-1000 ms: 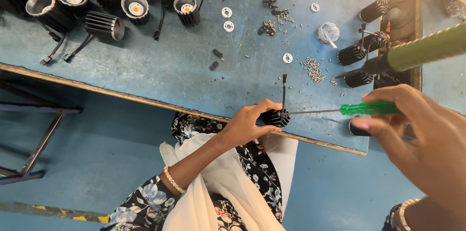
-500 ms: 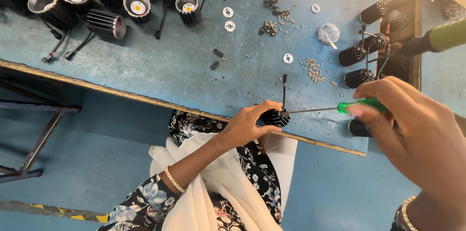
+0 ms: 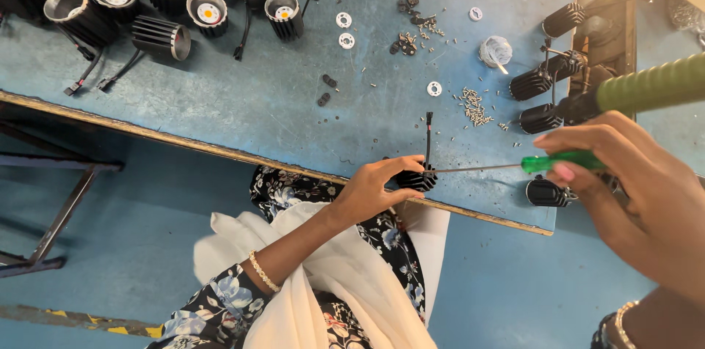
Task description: The person assembles multiple LED light components by placing circuit boards into housings, inserting small screws into the bases, and tightening them using an electric screwdriver and a manual screwdriver.
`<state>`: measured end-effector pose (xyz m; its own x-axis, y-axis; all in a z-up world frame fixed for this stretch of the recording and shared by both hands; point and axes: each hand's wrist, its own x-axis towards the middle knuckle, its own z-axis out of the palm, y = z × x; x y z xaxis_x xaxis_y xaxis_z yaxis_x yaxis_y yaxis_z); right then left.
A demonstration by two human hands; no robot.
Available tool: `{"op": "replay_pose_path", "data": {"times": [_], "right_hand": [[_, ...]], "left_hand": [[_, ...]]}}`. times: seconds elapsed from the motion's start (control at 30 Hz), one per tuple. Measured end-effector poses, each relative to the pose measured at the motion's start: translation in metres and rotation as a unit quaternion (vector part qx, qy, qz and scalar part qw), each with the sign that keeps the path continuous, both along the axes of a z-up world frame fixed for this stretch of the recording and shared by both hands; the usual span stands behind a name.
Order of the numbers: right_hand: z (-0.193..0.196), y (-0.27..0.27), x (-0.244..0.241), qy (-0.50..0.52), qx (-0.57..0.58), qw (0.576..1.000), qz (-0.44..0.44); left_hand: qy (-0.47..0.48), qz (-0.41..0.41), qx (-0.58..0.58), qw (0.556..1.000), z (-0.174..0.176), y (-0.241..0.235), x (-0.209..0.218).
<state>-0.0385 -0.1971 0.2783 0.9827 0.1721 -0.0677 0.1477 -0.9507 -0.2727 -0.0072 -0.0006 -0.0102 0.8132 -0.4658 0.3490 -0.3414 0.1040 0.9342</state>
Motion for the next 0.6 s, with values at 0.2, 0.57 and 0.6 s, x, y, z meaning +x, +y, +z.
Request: {"op": "replay_pose_path", "data": {"times": [0.2, 0.57, 0.6], "right_hand": [[-0.015, -0.04, -0.038, -0.054, 0.098, 0.992, -0.054], [-0.136, -0.036, -0.115, -0.302, 0.007, 0.944, -0.133], [-0.155, -0.025, -0.113, -0.313, 0.028, 0.936, -0.16]], "left_hand": [[-0.056, 0.031, 0.015, 0.998, -0.005, -0.002, -0.002], [-0.128, 0.03, 0.053, 0.99, 0.007, 0.0, 0.005], [-0.117, 0.029, 0.053, 0.991, 0.008, 0.0, 0.005]]}}
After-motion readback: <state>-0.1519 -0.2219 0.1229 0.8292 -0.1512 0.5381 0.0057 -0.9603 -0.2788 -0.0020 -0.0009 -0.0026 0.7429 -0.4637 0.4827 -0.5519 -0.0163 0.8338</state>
